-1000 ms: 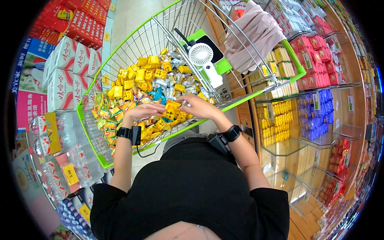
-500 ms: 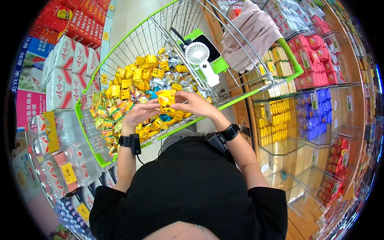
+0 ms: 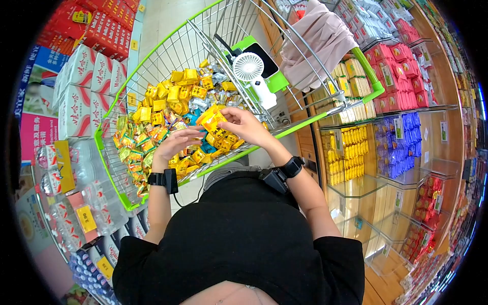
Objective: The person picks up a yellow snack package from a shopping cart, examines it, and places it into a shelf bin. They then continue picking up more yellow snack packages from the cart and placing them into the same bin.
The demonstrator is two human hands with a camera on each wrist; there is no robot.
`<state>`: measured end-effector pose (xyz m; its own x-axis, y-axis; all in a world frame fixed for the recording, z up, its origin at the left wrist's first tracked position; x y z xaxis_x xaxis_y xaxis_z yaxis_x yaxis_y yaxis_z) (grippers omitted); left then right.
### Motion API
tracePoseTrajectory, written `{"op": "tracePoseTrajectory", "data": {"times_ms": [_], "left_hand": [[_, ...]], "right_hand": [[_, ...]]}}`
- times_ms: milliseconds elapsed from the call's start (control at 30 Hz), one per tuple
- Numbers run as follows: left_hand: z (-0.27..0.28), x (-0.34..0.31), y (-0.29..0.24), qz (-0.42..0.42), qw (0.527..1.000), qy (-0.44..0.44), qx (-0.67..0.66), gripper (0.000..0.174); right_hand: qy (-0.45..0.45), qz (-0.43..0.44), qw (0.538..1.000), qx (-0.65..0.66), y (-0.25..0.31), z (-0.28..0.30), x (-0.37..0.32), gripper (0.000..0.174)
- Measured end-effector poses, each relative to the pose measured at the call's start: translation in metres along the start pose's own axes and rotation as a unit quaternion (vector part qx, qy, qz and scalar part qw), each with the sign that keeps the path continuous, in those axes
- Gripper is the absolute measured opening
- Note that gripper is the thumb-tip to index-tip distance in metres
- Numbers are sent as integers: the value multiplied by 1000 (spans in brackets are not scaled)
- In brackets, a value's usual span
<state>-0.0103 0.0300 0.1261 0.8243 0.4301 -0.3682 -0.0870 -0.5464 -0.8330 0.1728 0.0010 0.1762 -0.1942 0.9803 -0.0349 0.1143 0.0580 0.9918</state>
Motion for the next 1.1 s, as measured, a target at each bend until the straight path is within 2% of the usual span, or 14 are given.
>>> {"op": "tracePoseTrajectory", "data": {"times_ms": [133, 200, 233, 300, 400, 433, 500, 600, 733, 833, 900, 1100], "left_hand": [[22, 0, 12, 11, 1000, -22, -19, 32], [41, -4, 23, 96, 988, -109, 53, 26], [46, -5, 26, 97, 988, -108, 53, 26], [64, -9, 35, 135, 968, -177, 115, 24], [70, -12, 41, 161, 957, -203, 128, 25], [70, -12, 41, 161, 957, -203, 128, 25], [72, -12, 43, 197, 924, -208, 254, 26], [73, -7, 54, 211, 906, -186, 316, 27], [84, -2, 81, 201, 915, -151, 315, 27], [88, 0, 92, 225, 899, -139, 348, 27], [85, 0, 94, 222, 916, -144, 303, 29], [83, 4, 102, 303, 888, -118, 326, 30]], "right_hand": [[11, 4, 1000, 5, 0, -1, 1, 25], [21, -14, 999, 19, 3, -2, -1, 24], [21, -14, 999, 19, 3, -2, -1, 24], [28, -19, 999, -2, 4, -2, -1, 24], [29, -18, 999, 20, 4, -2, -1, 25], [29, -18, 999, 20, 5, -2, -2, 25], [22, 15, 999, -47, 10, 0, -2, 27], [28, 13, 997, -71, 10, 1, -2, 27], [28, 18, 995, -91, 13, 2, -3, 26], [34, 15, 995, -94, 11, 0, -4, 25], [41, 14, 994, -99, 11, -2, -5, 26], [48, -7, 992, -113, 2, -5, -6, 27]]}}
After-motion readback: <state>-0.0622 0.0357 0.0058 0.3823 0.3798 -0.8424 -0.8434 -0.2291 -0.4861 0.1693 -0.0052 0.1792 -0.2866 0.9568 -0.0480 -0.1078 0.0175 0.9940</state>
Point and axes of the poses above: each hand's wrist, its own x-axis towards the middle knuckle, its own z-axis out of the back of the hand, y = z × x, the point moved 7 cm from there along x, towards the middle knuckle, and after that the axes turned 6 degrees about z, right-handed, at the moved point
